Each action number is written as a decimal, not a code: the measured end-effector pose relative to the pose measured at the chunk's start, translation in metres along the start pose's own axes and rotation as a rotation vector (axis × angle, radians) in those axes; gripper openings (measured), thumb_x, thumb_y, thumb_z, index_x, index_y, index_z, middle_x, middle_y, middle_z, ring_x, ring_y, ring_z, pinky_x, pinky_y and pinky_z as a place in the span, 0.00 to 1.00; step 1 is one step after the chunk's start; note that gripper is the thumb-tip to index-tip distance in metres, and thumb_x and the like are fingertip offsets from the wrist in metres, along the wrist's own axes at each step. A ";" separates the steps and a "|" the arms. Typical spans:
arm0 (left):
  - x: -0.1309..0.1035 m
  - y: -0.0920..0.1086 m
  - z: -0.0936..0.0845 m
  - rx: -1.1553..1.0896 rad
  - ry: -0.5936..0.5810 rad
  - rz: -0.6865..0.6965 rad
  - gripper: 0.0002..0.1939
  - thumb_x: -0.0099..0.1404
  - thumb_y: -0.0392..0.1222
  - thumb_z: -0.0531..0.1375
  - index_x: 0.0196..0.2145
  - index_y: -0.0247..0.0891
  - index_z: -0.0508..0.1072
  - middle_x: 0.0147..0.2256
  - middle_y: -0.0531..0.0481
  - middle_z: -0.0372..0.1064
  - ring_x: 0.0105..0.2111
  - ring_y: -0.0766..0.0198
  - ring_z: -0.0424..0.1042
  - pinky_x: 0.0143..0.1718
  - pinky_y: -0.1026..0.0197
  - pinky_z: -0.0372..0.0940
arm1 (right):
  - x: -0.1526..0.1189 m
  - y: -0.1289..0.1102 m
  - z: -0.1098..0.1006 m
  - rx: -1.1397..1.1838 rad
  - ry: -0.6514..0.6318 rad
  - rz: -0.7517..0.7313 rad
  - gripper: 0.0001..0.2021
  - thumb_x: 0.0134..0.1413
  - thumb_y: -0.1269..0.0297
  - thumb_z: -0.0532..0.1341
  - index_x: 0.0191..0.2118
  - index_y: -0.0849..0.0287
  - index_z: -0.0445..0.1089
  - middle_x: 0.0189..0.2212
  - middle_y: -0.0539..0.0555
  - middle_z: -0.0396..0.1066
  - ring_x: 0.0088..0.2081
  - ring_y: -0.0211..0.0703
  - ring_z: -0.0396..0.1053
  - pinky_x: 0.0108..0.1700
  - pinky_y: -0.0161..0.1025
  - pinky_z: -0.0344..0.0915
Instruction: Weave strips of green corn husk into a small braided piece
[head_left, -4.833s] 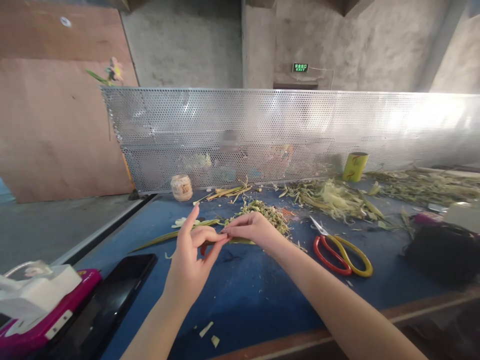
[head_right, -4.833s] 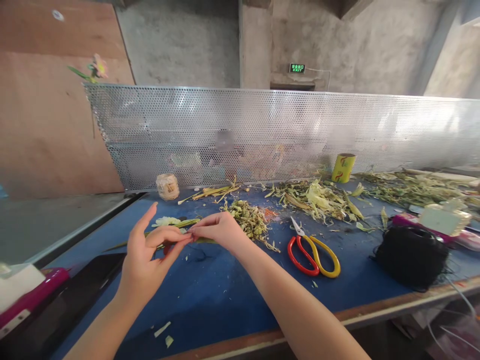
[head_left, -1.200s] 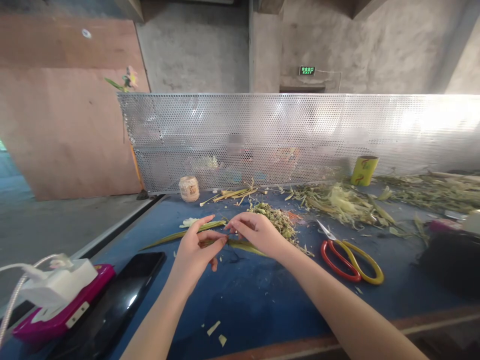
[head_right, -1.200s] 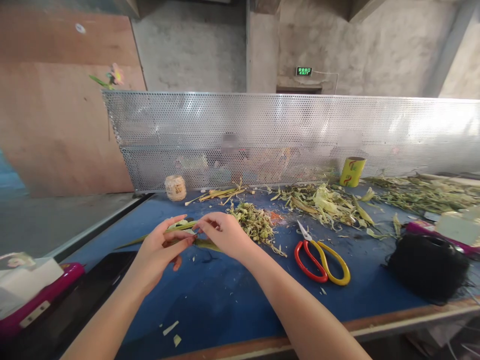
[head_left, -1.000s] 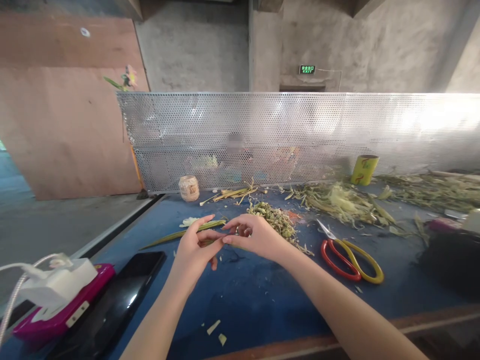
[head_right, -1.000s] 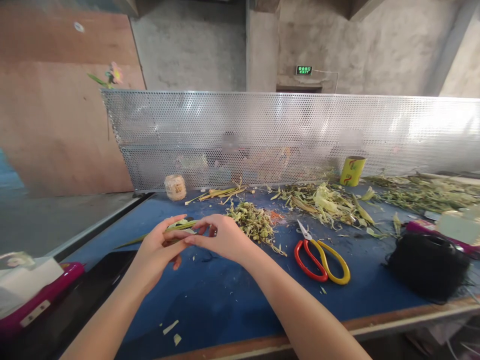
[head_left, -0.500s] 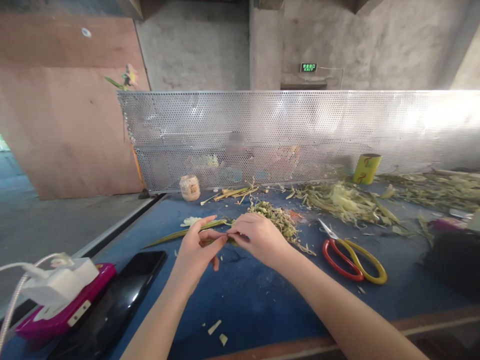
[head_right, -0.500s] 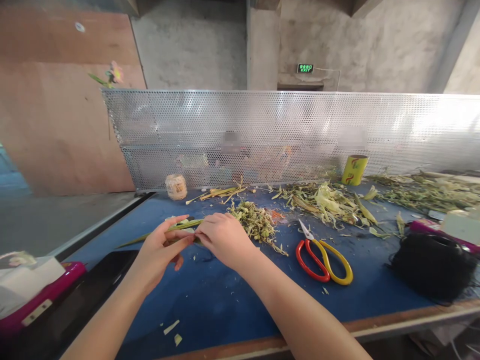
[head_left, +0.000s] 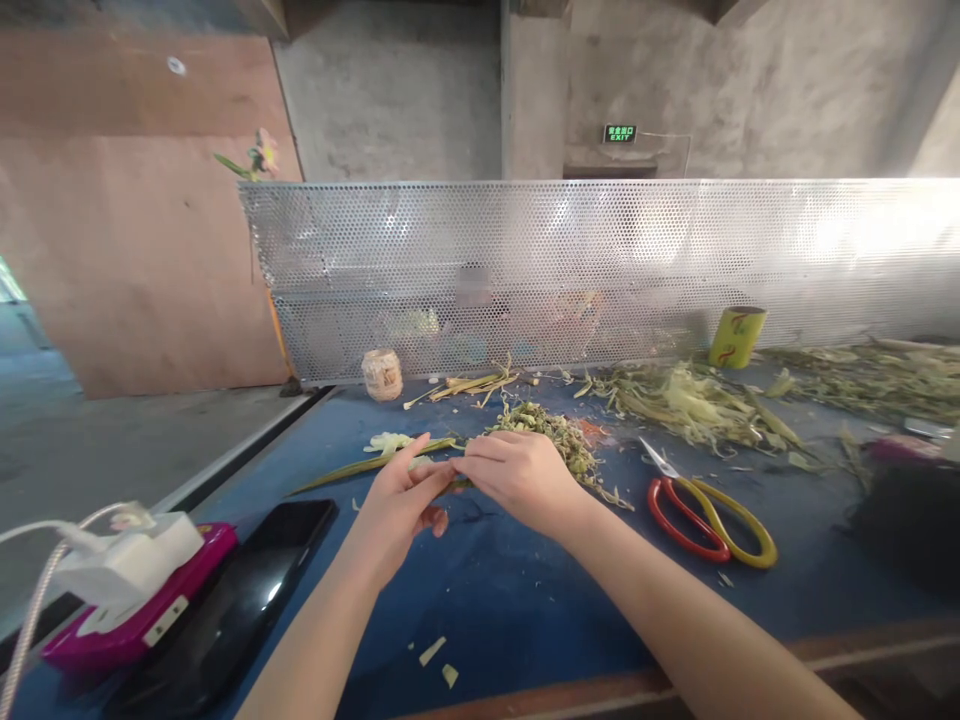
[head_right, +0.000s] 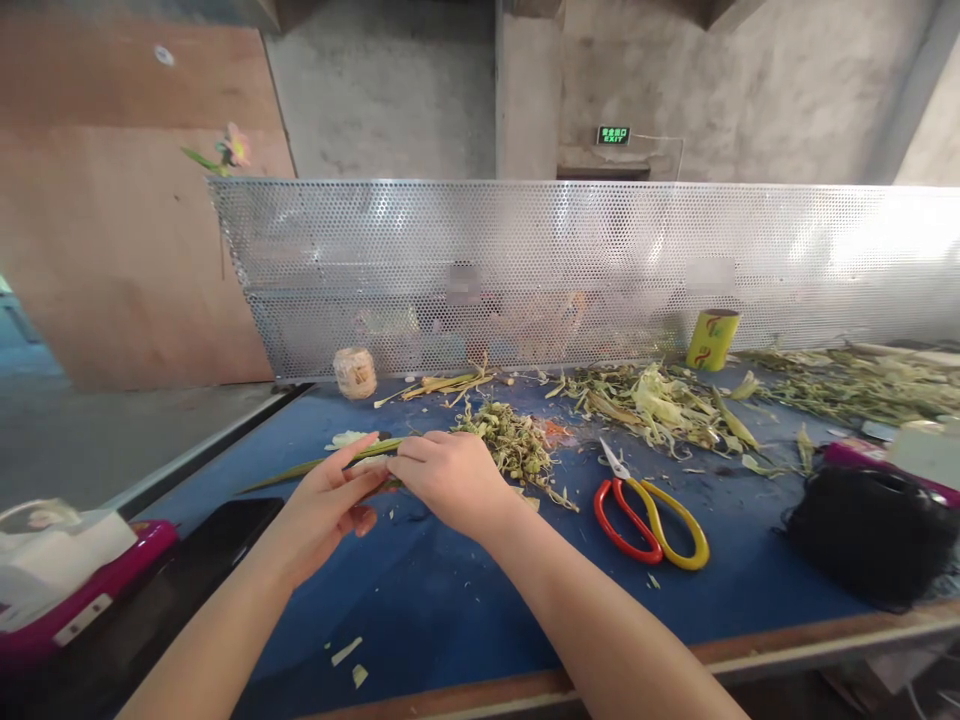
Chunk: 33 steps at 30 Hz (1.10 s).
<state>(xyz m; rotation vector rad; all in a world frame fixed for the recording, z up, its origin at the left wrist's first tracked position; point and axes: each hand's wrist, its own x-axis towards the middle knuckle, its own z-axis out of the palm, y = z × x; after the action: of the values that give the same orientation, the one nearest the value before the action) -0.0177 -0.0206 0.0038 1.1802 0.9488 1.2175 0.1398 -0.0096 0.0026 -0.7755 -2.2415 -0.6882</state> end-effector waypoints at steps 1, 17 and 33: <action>0.000 0.000 0.000 -0.020 -0.020 -0.006 0.41 0.52 0.32 0.61 0.58 0.31 0.43 0.27 0.48 0.69 0.25 0.65 0.67 0.13 0.69 0.56 | 0.000 0.000 0.000 0.002 0.008 0.000 0.09 0.56 0.68 0.51 0.35 0.57 0.69 0.27 0.49 0.69 0.27 0.34 0.62 0.27 0.32 0.54; 0.000 -0.002 -0.005 -0.009 -0.104 -0.024 0.48 0.50 0.33 0.63 0.60 0.37 0.36 0.28 0.50 0.71 0.15 0.73 0.60 0.14 0.67 0.57 | -0.001 0.003 -0.001 0.155 0.026 0.068 0.13 0.58 0.64 0.49 0.35 0.53 0.71 0.29 0.47 0.69 0.30 0.31 0.65 0.30 0.29 0.57; 0.000 0.001 -0.002 0.062 -0.041 -0.017 0.38 0.50 0.37 0.62 0.55 0.34 0.49 0.27 0.51 0.67 0.17 0.72 0.60 0.12 0.69 0.56 | -0.001 0.006 -0.001 0.139 -0.007 0.066 0.11 0.56 0.65 0.51 0.33 0.54 0.71 0.29 0.48 0.70 0.30 0.32 0.65 0.29 0.29 0.57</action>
<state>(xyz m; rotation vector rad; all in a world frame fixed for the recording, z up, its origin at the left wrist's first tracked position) -0.0198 -0.0206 0.0046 1.2385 0.9701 1.1533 0.1448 -0.0059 0.0042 -0.7805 -2.2326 -0.4926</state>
